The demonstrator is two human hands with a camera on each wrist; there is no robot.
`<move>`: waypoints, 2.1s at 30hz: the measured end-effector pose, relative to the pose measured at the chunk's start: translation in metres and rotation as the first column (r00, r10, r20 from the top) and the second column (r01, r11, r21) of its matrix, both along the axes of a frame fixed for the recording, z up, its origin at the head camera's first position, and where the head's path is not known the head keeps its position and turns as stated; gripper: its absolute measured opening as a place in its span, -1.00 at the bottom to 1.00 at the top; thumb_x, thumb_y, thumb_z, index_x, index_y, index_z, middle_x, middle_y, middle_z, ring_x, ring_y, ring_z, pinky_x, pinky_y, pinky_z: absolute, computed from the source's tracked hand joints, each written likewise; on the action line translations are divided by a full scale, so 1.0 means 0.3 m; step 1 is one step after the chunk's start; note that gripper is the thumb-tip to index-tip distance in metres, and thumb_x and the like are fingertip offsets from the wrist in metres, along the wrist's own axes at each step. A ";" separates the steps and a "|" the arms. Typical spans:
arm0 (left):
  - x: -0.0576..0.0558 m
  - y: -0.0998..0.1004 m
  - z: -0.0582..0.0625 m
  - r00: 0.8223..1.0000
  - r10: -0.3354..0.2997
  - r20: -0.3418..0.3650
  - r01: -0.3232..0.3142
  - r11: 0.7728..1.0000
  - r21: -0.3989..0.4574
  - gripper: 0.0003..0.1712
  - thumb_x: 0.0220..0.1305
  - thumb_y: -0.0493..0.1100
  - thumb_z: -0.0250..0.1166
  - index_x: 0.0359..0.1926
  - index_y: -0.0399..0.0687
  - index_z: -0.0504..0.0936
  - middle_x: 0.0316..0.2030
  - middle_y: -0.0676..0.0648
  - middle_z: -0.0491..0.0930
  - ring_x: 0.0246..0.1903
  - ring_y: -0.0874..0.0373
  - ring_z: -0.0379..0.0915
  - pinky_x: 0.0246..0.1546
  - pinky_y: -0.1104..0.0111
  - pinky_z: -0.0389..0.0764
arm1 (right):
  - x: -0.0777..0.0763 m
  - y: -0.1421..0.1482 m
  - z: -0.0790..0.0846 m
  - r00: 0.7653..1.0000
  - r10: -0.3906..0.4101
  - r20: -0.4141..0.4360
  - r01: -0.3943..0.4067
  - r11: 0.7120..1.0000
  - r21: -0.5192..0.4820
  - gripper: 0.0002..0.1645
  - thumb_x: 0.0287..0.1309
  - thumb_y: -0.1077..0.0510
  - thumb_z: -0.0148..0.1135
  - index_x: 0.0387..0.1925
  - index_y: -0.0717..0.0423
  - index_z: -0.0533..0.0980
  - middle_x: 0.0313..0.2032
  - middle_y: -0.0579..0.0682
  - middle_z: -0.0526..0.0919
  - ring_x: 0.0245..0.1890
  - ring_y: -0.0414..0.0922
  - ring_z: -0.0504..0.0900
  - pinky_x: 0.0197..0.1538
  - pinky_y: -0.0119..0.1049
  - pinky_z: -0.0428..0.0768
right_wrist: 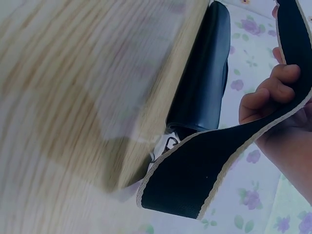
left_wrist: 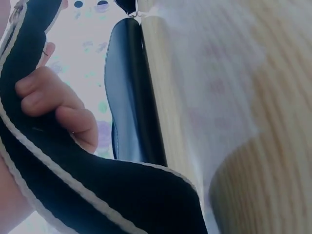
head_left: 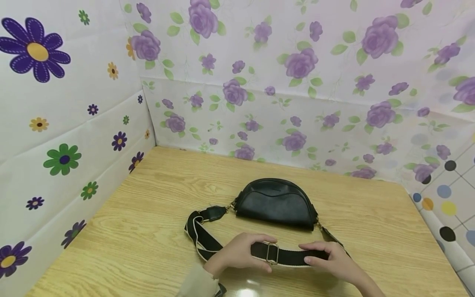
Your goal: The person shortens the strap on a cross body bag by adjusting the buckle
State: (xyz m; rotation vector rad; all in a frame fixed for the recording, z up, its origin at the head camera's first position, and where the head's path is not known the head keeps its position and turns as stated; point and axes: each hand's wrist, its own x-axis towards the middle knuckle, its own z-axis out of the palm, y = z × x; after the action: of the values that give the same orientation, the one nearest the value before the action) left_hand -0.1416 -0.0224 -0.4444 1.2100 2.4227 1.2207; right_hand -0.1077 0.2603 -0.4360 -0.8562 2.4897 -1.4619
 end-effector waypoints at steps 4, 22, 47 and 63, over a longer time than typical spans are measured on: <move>0.003 0.008 -0.006 0.999 0.029 0.013 -0.030 0.999 0.033 -0.40 -0.06 0.12 0.36 0.04 0.03 0.52 -0.07 0.19 0.52 -0.06 0.35 0.38 -0.04 0.45 0.36 | 0.001 -0.001 -0.001 1.000 -0.004 -0.003 0.004 1.000 0.002 -0.64 0.04 0.23 0.24 -0.06 0.16 0.53 -0.12 -0.01 0.60 -0.10 -0.28 0.50 -0.19 -0.42 0.51; 0.018 0.026 0.000 0.983 0.106 0.152 -0.133 0.974 0.184 -0.43 -0.13 -0.01 0.44 -0.01 0.05 0.56 -0.10 0.17 0.53 -0.07 0.31 0.40 -0.03 0.39 0.38 | -0.004 -0.017 0.001 0.999 0.046 0.007 -0.046 0.997 -0.058 -0.50 -0.11 0.31 0.34 -0.03 0.25 0.46 -0.12 0.09 0.57 -0.22 -0.22 0.54 -0.29 -0.36 0.53; 0.013 0.033 0.012 0.998 0.017 0.056 -0.030 0.969 0.244 -0.40 -0.03 -0.09 0.37 0.09 -0.07 0.46 -0.03 0.05 0.50 -0.01 0.25 0.35 0.03 0.35 0.34 | -0.046 -0.073 -0.004 0.968 0.210 0.134 -0.174 0.955 -0.242 -0.78 0.21 0.37 -0.03 -0.09 0.35 0.36 -0.41 -0.13 0.47 -0.49 -0.32 0.39 -0.52 -0.31 0.43; 0.058 0.021 0.143 0.993 -0.054 0.107 0.027 0.970 0.242 -0.44 0.04 -0.22 0.32 0.08 -0.27 0.39 -0.01 -0.17 0.48 0.02 0.20 0.33 0.04 0.35 0.33 | -0.050 -0.080 -0.008 0.955 0.209 0.209 -0.128 0.931 -0.342 -0.79 0.18 0.40 -0.01 -0.12 0.35 0.39 -0.35 -0.12 0.53 -0.39 -0.31 0.48 -0.38 -0.42 0.50</move>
State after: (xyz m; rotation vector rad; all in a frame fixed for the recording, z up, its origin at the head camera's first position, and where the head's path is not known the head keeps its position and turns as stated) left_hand -0.1242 -0.0162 -0.4017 1.2074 2.2078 1.5614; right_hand -0.1228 0.2362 -0.4384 -0.8562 1.9788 -1.8204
